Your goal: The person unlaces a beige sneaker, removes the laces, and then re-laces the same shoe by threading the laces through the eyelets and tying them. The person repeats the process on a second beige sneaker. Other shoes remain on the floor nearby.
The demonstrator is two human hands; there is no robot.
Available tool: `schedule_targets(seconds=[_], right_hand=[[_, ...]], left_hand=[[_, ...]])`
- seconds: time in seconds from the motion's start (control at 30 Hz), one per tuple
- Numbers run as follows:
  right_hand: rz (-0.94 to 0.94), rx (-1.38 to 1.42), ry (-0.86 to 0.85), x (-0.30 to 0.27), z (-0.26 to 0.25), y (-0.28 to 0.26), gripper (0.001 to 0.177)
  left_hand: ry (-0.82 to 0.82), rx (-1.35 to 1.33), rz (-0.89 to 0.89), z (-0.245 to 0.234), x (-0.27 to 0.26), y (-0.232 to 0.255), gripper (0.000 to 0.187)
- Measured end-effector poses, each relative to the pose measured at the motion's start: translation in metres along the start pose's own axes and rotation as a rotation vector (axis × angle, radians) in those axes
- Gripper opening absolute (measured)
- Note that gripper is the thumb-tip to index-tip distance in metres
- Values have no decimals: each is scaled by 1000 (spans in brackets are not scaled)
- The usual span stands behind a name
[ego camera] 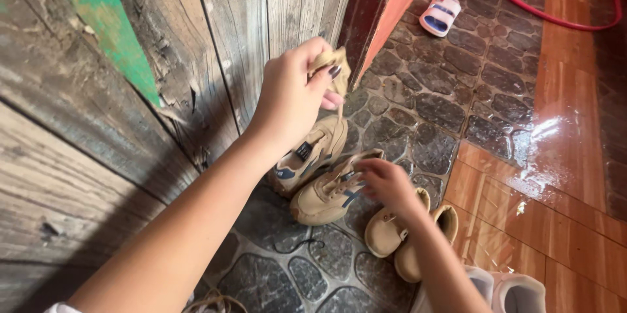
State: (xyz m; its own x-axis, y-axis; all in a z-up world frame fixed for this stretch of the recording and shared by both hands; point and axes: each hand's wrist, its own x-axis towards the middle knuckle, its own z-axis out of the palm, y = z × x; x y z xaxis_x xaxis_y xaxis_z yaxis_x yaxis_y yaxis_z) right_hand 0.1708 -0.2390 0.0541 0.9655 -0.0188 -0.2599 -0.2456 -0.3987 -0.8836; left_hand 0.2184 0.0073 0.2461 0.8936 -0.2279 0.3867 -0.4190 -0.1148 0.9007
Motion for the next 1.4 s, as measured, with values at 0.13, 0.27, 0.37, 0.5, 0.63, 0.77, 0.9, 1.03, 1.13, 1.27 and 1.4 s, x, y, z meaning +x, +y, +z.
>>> schedule_targets(seconds=[0.13, 0.27, 0.37, 0.5, 0.63, 0.77, 0.9, 1.03, 1.13, 1.27, 1.4], right_hand=[[34, -361, 181, -46, -39, 12, 35], [-248, -1019, 277, -85, -52, 39, 44], [-6, -1104, 152, -96, -44, 54, 50], [49, -1087, 323, -103, -27, 59, 51], [161, -1177, 476, -103, -25, 61, 73], [302, -1026, 393, -95, -36, 67, 81], [363, -850, 470, -82, -40, 91, 95], [239, -875, 406, -65, -44, 132, 91], [75, -887, 421, -52, -48, 153, 68], [81, -782, 460, -56, -40, 140, 52], [-103, -762, 344, -96, -9, 95, 50]], left_hand=[[-80, -67, -65, -21, -36, 26, 12], [-218, 96, -93, -84, -94, 47, 4], [-335, 298, -402, -129, -135, 49, 11], [-688, 321, -827, -143, -202, 13, 22], [-793, 833, -967, -129, -278, -58, 22], [-800, 1073, -829, -117, -328, -138, 21], [-742, 1050, -844, -107, -364, -182, 22], [-871, 1099, -828, -98, -370, -183, 27], [-926, 1172, -733, -97, -353, -160, 25], [-877, 1199, -536, -85, -311, -116, 17], [-860, 1077, -506, -70, -298, -88, 28]])
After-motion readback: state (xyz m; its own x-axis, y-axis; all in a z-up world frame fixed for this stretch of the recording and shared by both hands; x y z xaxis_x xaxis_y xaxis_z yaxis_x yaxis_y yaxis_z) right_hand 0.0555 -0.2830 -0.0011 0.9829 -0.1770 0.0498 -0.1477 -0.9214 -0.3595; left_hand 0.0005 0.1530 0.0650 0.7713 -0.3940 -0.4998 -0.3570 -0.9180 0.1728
